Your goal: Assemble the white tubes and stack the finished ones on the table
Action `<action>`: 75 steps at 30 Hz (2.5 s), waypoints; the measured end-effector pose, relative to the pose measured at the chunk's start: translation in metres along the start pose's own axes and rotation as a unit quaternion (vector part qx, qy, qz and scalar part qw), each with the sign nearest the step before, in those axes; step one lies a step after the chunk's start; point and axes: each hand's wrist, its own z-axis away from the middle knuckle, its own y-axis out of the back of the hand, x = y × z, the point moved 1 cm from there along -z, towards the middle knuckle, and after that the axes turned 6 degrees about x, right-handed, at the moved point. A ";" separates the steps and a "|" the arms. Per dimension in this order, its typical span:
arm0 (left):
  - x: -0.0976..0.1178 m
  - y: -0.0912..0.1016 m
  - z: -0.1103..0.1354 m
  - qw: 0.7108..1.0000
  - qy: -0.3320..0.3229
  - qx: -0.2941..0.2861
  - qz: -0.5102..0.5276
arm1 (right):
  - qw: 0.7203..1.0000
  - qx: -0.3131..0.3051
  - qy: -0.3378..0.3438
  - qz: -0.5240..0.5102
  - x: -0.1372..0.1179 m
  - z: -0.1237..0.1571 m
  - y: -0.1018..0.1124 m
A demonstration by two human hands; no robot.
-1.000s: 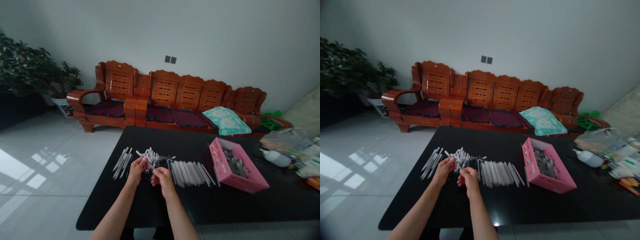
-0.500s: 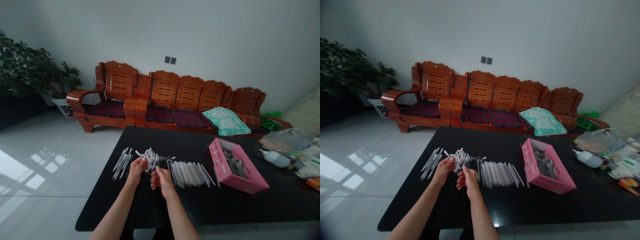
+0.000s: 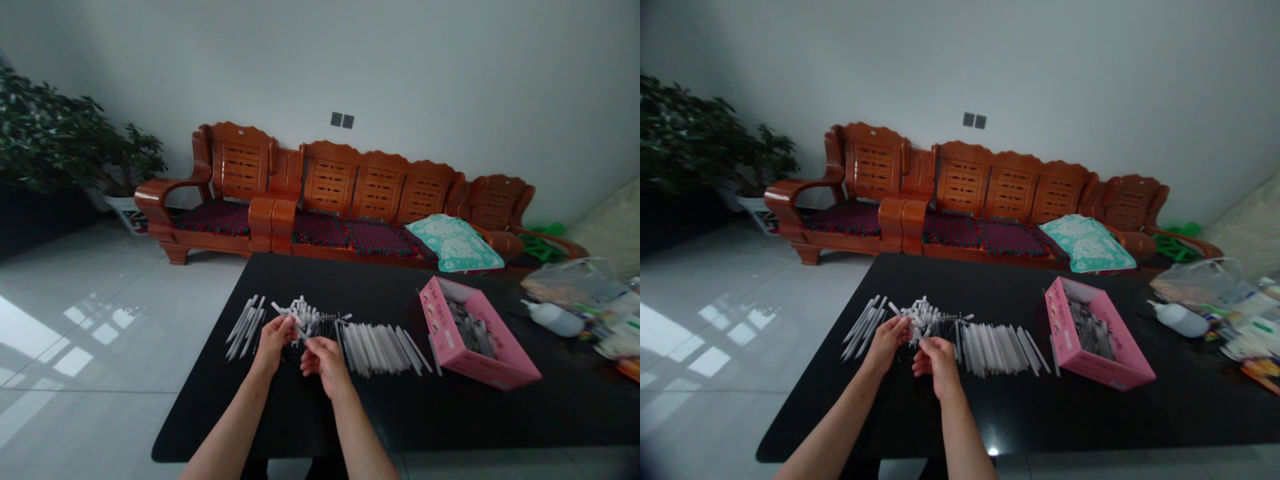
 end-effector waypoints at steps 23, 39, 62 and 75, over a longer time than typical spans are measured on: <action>0.008 0.017 -0.009 0.994 0.013 0.098 0.043 | 0.713 0.185 0.233 0.635 0.002 0.006 0.006; 0.000 0.007 -0.002 1.000 0.001 0.006 -0.003 | 0.931 0.055 0.195 0.305 0.000 -0.002 -0.003; 0.031 0.037 -0.027 0.979 -0.045 0.178 0.088 | 0.937 0.164 0.215 0.220 -0.013 0.016 0.048; 0.019 0.005 0.002 0.999 0.000 -0.018 -0.028 | 0.773 0.256 0.287 0.504 -0.003 0.017 0.036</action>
